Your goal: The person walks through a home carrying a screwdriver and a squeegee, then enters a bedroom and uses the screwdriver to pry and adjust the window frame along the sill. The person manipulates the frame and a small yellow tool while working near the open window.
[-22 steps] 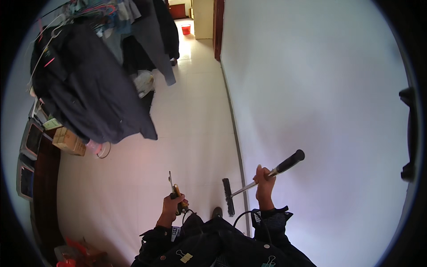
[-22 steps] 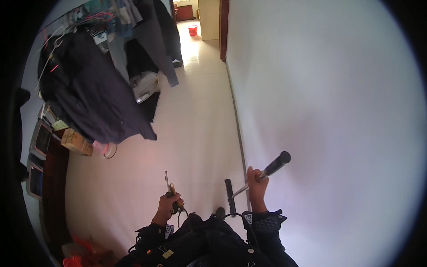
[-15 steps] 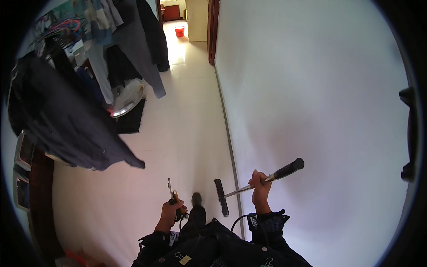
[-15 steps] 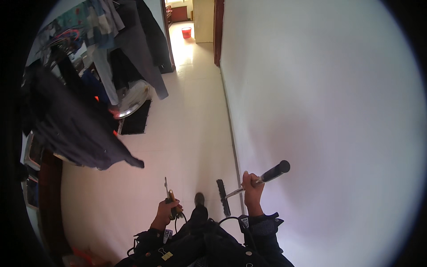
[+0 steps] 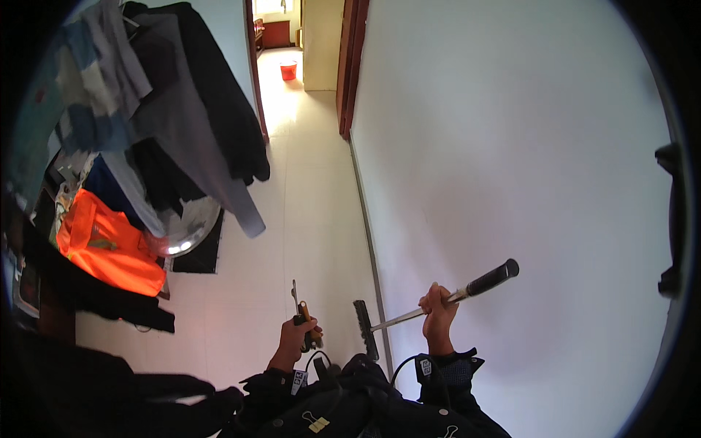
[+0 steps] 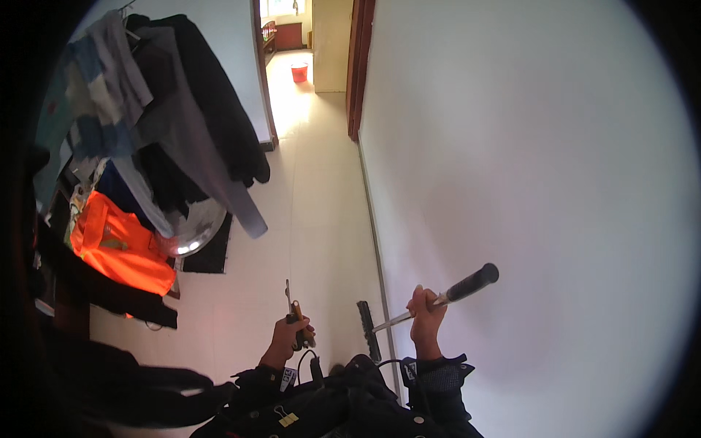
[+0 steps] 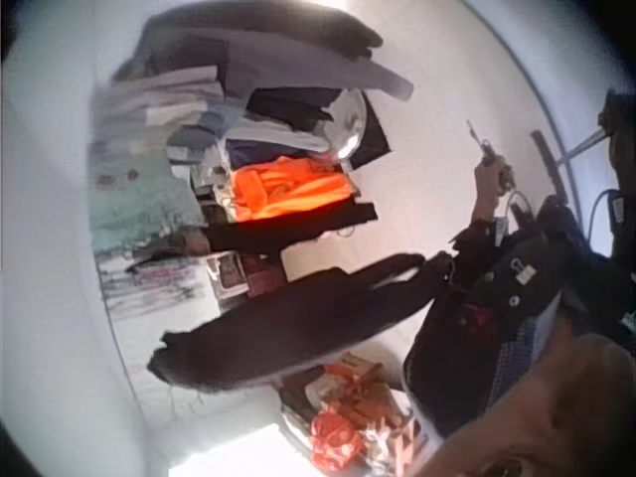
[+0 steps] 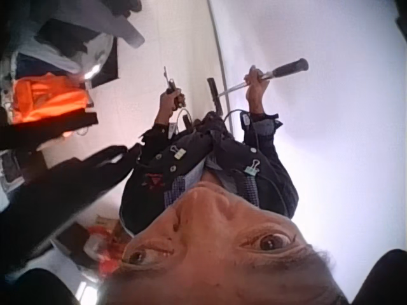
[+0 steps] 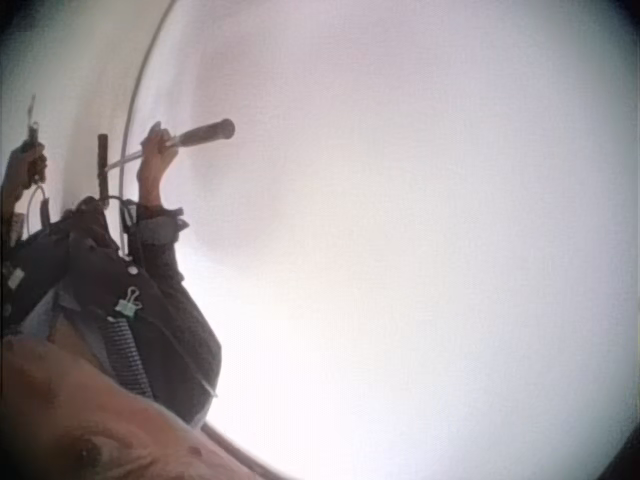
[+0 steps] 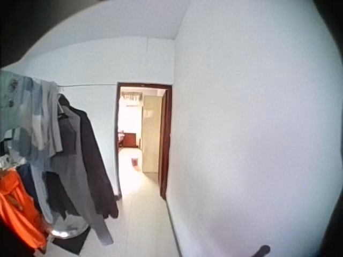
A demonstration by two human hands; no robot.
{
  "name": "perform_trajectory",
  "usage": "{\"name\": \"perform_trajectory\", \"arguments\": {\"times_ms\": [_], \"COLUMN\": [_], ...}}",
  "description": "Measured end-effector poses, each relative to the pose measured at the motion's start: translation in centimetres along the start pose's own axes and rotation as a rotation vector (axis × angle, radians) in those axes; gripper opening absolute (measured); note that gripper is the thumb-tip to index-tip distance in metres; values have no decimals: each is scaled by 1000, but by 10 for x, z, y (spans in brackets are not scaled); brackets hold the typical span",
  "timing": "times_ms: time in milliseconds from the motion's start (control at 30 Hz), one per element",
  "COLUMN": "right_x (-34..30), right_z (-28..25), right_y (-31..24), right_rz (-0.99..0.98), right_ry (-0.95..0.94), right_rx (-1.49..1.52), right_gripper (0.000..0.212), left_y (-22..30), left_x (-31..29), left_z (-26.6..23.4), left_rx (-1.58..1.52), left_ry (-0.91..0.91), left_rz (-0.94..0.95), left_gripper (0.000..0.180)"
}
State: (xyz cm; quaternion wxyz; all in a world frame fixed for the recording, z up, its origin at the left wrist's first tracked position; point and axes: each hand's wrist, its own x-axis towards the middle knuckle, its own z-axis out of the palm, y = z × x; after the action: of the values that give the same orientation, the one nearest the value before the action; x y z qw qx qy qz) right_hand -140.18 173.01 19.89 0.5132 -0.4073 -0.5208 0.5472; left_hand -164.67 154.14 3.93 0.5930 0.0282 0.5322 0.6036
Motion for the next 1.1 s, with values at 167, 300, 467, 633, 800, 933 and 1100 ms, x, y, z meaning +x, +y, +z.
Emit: {"name": "perform_trajectory", "arguments": {"times_ms": [167, 300, 467, 633, 800, 933, 1100], "right_x": [16, 35, 23, 17, 0, 3, 4], "right_z": [19, 41, 46, 52, 13, -22, -50], "right_y": [-10, -22, -46, -44, -19, -5, -1], "right_rz": [25, 82, -9, -7, -39, -3, -8], "right_ry": [-58, 9, -27, -97, -26, 38, 139], "right_rx": [63, 49, 29, -106, 1, 84, 96], "right_gripper": [44, 37, 43, 45, 44, 47, 48], "left_y": [5, 30, 49, 33, 2, -1, 23], "left_x": [-19, -30, -46, -55, -35, -5, 14], "left_z": [7, 14, 32, 35, 21, 21, 30], "left_rx": [-68, 4, 32, -37, 32, -17, -8], "left_ry": [57, 52, -18, -40, 36, 91, 143], "left_rz": [-34, -87, 51, 38, 15, 167, 193], "left_gripper": [17, 17, 21, 20, 17, 13, 12]}}
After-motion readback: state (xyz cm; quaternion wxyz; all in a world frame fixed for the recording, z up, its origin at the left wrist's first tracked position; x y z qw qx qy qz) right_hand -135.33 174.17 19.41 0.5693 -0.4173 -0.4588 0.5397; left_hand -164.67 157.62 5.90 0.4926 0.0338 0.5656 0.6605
